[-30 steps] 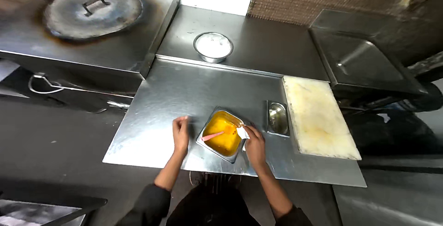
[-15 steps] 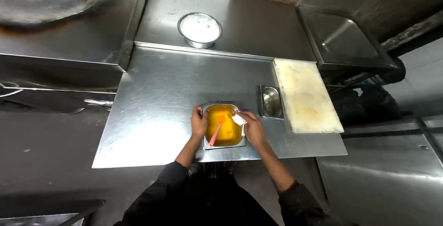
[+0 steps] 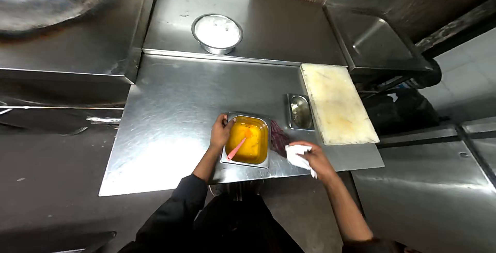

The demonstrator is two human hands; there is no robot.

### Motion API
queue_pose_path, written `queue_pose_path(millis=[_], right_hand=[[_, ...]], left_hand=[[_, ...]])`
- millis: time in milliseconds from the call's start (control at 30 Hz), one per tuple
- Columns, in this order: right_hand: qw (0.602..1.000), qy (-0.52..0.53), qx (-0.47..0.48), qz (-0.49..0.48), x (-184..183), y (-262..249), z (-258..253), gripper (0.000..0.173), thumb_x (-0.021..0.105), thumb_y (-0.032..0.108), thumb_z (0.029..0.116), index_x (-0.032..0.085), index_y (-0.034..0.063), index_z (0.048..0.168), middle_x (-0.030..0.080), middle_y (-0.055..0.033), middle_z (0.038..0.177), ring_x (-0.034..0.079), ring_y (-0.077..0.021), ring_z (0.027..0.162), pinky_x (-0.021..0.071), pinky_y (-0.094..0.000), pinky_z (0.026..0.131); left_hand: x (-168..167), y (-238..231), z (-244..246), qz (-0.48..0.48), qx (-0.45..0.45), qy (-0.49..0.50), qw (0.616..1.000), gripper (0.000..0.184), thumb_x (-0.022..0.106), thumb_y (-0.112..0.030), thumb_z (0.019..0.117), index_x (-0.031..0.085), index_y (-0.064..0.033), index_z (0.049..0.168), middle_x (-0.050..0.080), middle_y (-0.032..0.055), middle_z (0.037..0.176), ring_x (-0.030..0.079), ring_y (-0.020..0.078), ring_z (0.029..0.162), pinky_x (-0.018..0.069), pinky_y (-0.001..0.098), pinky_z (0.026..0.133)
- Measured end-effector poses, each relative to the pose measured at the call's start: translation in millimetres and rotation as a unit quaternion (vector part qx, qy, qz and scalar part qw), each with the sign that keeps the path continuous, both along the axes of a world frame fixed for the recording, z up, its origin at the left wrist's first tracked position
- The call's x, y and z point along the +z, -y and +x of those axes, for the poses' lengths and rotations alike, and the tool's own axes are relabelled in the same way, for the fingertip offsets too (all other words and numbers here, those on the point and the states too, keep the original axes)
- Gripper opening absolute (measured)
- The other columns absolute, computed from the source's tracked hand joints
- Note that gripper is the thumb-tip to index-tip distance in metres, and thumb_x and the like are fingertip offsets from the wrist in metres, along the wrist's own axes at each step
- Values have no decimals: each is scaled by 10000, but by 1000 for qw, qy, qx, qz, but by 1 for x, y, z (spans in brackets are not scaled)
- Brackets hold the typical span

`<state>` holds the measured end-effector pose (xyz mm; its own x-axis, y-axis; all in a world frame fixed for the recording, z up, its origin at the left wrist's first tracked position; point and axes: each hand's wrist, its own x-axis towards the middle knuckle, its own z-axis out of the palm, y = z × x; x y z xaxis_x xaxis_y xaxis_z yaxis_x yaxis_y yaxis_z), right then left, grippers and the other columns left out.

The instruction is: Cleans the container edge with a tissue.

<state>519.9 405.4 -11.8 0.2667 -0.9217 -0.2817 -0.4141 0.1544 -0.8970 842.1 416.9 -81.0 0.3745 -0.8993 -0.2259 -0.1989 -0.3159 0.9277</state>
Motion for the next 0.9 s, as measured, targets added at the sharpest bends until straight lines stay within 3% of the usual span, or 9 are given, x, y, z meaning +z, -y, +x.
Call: queue_pose_path(millis=[133, 233, 300, 467, 533, 600, 733, 900], right_hand=[[977, -47, 85, -192, -8, 63, 32, 331, 503, -146, 924, 744, -28, 1117, 706, -185, 1205, 670, -264, 1126, 525, -464, 1012], [942, -123, 187, -248, -16, 87, 63, 445, 489, -190, 901, 770, 44, 1155, 672, -170, 1325, 615, -361, 1258, 464, -540, 1086], [923, -168, 225, -263, -23, 86, 71, 481, 515, -194, 887, 789, 101, 1151, 679, -139, 1327, 602, -392, 1246, 454, -554, 1074], [904, -173, 208, -331, -42, 71, 45, 493, 571, -216, 843, 792, 101, 1149, 708, -151, 1250, 640, -414, 1144, 501, -559, 1002], [883, -200, 236, -353, -44, 66, 28, 505, 614, -197, 838, 783, 132, 1181, 705, -114, 1260, 645, -385, 1131, 523, -532, 977], [870, -212, 261, -360, -37, 63, 13, 492, 644, -188, 819, 798, 151, 1140, 706, -85, 1262, 647, -361, 1129, 538, -518, 963], [891, -202, 193, -357, -32, 61, 9, 510, 629, -200, 808, 811, 164, 1114, 702, -113, 1260, 644, -391, 1125, 536, -551, 943], [903, -177, 112, -375, -40, 61, 41, 450, 654, -163, 816, 802, 132, 1122, 691, -154, 1263, 640, -420, 1135, 540, -579, 929]], left_hand=[[7, 19, 10, 10, -75, 54, 996, 301, 684, -241, 999, 632, 29, 1120, 572, 114, 785, 537, 231, 698, 482, 446, 703], [12, 28, 13, 14, -109, 89, 990, 324, 689, -268, 996, 664, 19, 1145, 625, 142, 826, 584, 257, 735, 504, 470, 740], [12, 29, 13, 2, -115, 105, 988, 299, 690, -261, 995, 684, 11, 1118, 631, 131, 809, 587, 244, 716, 504, 451, 720], [12, 29, 11, 2, -106, 116, 988, 291, 700, -248, 988, 693, 5, 1132, 653, 129, 817, 601, 231, 712, 515, 439, 720], [13, 30, 12, 2, -119, 126, 985, 285, 701, -247, 987, 694, 4, 1121, 653, 125, 817, 603, 229, 714, 514, 437, 719], [14, 32, 12, -1, -130, 131, 983, 279, 711, -245, 980, 701, 6, 1099, 638, 116, 787, 585, 220, 689, 505, 431, 700], [12, 35, 13, -11, -136, 131, 982, 257, 717, -241, 977, 722, -6, 1080, 603, 81, 735, 542, 180, 648, 480, 390, 664], [5, 37, 14, -29, -137, 137, 981, 213, 728, -227, 966, 738, -25, 1033, 610, 68, 713, 545, 166, 630, 479, 394, 649]])
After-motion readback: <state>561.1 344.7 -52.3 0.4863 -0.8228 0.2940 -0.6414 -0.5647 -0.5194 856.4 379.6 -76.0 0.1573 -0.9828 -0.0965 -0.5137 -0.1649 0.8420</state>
